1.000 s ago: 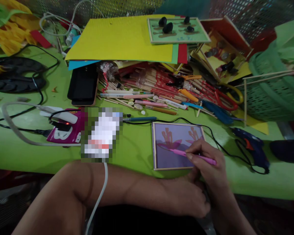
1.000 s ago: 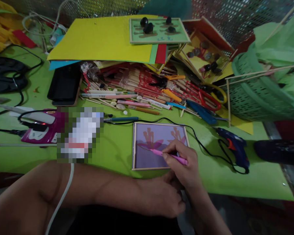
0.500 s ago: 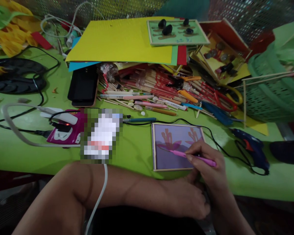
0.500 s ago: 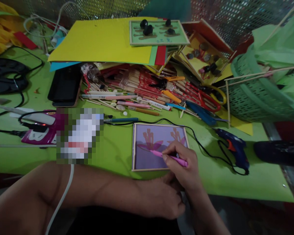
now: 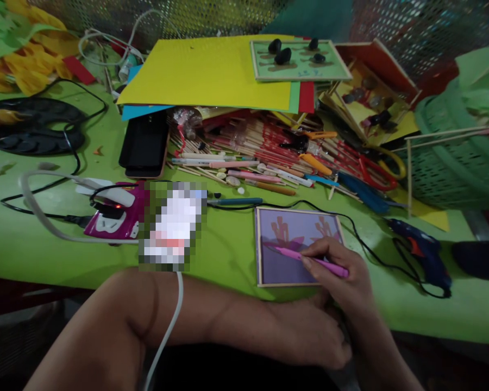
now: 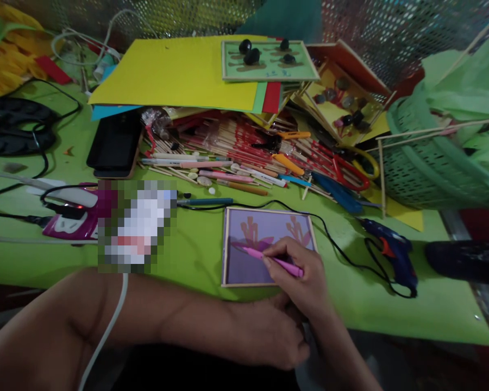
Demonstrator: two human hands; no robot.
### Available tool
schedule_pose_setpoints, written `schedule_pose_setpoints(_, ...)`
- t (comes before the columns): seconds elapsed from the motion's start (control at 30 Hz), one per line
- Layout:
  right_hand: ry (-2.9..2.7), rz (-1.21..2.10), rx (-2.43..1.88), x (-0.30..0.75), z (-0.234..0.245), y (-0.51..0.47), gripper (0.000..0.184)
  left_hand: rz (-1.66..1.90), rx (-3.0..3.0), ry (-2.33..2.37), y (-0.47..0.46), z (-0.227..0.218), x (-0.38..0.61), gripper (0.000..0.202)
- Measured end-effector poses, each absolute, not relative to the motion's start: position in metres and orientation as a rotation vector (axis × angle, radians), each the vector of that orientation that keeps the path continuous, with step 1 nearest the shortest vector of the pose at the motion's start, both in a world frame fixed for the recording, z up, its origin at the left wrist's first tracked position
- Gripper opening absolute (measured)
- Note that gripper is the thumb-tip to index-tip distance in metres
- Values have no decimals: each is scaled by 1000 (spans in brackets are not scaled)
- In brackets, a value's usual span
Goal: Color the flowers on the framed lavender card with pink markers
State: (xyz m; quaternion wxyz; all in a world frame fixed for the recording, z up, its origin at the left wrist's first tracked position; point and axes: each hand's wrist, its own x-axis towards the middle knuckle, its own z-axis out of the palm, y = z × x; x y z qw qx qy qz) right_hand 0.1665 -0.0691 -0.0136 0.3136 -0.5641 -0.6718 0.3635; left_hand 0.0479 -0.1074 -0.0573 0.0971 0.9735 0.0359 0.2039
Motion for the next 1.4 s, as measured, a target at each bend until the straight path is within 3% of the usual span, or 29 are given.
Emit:
schedule_pose_setpoints(0.33,-1877,956,-1452,168,-22,-68,7,586,2935,107,-109,-55,47,15)
schedule_pose_setpoints(0.63,-1877,944,-1440,167,-17,-69,3,580,2934,106,-110,-58,48,9)
schedule_pose_setpoints(1.07,-1890,977,-1415,170,-21,-69,3,481,2927,128,-107,-49,44,21)
schedule_pose_setpoints(1.4,-1932,969,-1393,168,-20,-67,3,501,2931,126,-109,-52,46,13)
